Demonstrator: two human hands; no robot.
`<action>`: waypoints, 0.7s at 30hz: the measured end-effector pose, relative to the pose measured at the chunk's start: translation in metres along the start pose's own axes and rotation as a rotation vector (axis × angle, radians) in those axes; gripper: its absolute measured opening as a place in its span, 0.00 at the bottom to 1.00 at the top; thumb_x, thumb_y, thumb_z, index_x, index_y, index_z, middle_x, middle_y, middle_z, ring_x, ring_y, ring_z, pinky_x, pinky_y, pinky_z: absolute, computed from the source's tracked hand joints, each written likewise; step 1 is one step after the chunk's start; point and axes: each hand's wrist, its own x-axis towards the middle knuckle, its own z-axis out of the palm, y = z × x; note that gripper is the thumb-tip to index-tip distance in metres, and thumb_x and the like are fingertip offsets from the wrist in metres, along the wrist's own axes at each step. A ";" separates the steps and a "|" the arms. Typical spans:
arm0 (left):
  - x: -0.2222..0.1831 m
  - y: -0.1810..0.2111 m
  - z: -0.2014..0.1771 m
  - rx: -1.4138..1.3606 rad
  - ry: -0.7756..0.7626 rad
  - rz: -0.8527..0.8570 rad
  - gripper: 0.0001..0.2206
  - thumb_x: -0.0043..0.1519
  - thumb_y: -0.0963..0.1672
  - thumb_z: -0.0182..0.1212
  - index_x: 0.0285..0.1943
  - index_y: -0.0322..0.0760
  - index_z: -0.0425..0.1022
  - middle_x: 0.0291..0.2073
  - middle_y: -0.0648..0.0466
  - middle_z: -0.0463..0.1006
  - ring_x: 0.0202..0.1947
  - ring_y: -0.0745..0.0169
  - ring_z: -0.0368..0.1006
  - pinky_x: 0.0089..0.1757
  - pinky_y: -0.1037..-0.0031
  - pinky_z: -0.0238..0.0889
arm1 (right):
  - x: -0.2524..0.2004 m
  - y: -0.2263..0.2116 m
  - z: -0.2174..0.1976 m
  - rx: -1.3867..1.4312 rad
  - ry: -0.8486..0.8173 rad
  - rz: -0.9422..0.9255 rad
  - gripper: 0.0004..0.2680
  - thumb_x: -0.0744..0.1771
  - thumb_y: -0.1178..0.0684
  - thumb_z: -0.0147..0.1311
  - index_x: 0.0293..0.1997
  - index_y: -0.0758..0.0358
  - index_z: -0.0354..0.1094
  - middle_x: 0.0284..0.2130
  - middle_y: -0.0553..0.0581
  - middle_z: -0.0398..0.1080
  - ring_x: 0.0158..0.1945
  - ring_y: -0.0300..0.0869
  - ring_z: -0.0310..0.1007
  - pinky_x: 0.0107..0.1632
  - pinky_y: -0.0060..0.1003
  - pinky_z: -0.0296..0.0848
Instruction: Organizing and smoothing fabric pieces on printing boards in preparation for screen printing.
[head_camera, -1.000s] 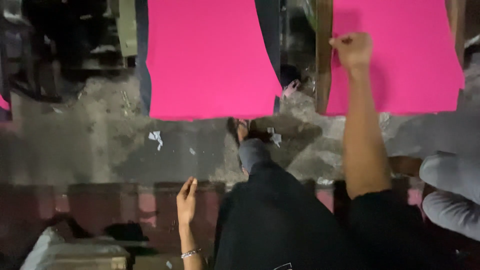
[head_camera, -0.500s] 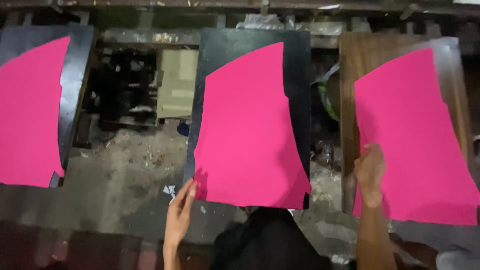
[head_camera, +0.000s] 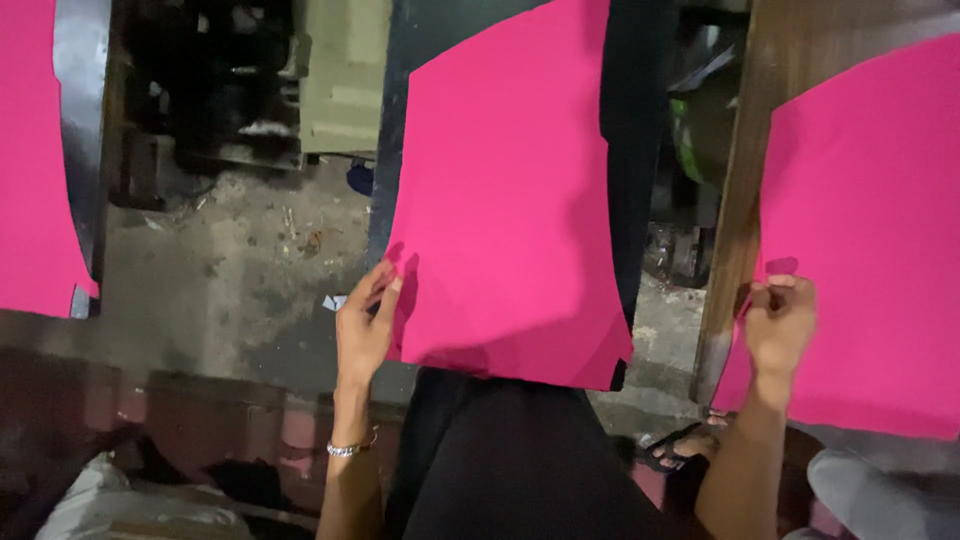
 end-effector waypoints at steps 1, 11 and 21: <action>0.003 0.003 0.001 0.001 0.059 0.044 0.22 0.65 0.51 0.56 0.67 0.42 0.74 0.58 0.50 0.80 0.55 0.57 0.78 0.55 0.66 0.70 | -0.001 -0.001 -0.002 0.053 0.005 -0.044 0.05 0.72 0.66 0.47 0.52 0.66 0.63 0.40 0.64 0.72 0.45 0.52 0.74 0.49 0.43 0.71; 0.056 -0.047 0.023 0.209 0.225 0.135 0.25 0.61 0.47 0.69 0.66 0.31 0.73 0.40 0.49 0.83 0.40 0.55 0.79 0.43 0.63 0.73 | -0.003 0.016 0.014 -0.221 0.129 -0.128 0.06 0.67 0.61 0.57 0.46 0.60 0.79 0.43 0.67 0.75 0.41 0.56 0.78 0.47 0.47 0.75; 0.072 -0.048 0.027 0.297 0.277 0.026 0.07 0.65 0.49 0.65 0.45 0.46 0.77 0.33 0.55 0.85 0.35 0.50 0.81 0.33 0.59 0.70 | 0.003 0.023 0.008 -0.088 0.097 -0.057 0.07 0.69 0.67 0.51 0.51 0.68 0.69 0.43 0.65 0.75 0.43 0.54 0.75 0.44 0.46 0.74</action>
